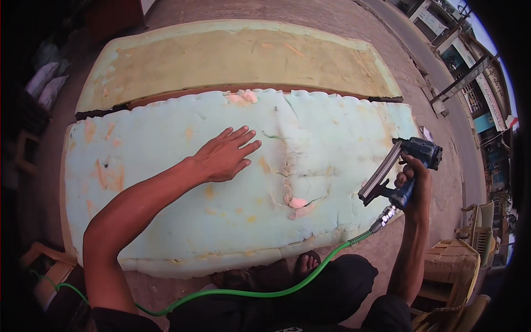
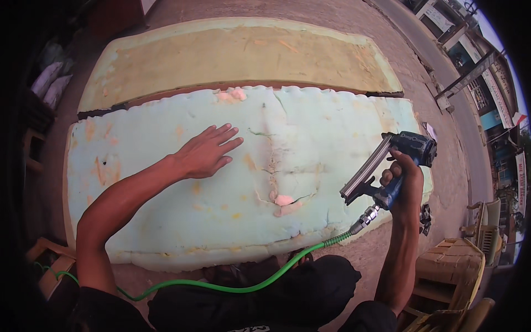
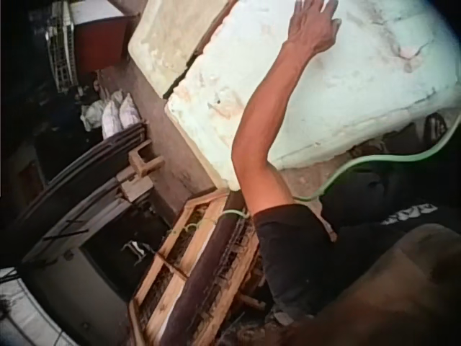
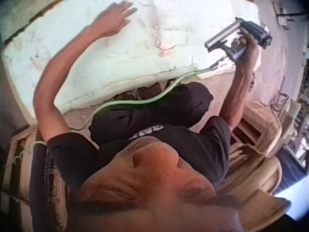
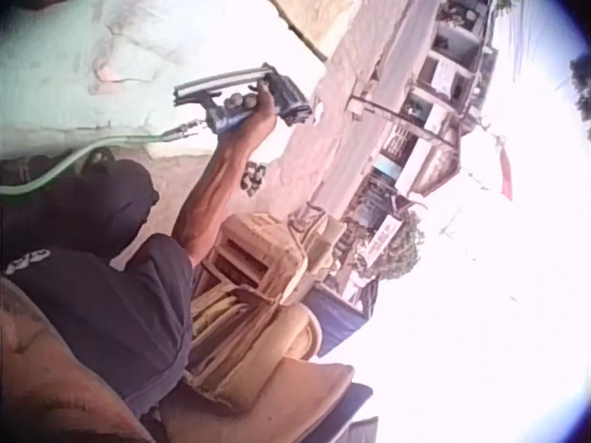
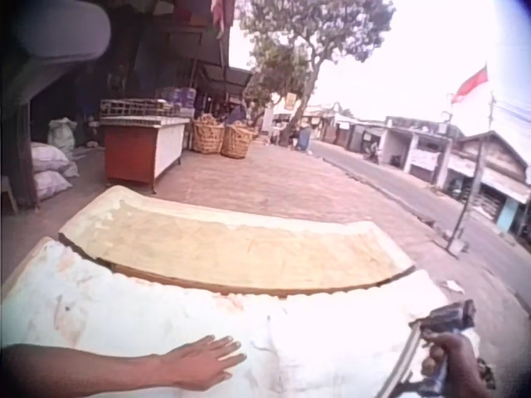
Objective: The person applies glue from a bottle onto foam padding, presses the foam down by hand, and then secures the padding to a wooden frame using a pneumatic stapler.
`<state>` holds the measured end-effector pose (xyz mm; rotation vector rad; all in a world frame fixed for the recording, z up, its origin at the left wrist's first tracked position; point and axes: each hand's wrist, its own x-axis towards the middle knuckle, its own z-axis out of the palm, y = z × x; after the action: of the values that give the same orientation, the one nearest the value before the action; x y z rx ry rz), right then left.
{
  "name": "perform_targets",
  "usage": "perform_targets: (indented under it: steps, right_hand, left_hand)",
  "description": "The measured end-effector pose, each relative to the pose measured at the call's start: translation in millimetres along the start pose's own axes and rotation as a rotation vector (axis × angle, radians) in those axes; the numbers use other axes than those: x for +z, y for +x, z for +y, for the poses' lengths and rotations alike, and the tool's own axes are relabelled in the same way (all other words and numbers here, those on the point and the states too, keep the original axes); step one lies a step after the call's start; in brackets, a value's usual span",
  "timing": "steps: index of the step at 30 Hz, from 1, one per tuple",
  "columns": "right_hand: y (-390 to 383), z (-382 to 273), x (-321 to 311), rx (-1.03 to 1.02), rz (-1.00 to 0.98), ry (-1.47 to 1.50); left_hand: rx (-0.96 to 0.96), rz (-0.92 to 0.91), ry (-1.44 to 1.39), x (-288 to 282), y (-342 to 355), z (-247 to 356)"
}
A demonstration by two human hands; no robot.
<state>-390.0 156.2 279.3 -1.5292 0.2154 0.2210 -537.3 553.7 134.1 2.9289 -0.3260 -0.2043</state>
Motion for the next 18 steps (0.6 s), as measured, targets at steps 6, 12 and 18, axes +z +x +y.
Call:
perform_targets:
  steps: [6,12,18]
  right_hand:
    - [-69,125,-113,0.186,0.081,0.289]
    - [-78,166,-147,0.271,0.190,0.362]
    - [-82,161,-135,0.162,0.217,0.295]
  left_hand:
    - [-0.164,0.307,-0.006,63,86,41]
    - [-0.293,0.122,0.114,129,109,56]
    - [-0.305,0.105,0.138,133,111,58]
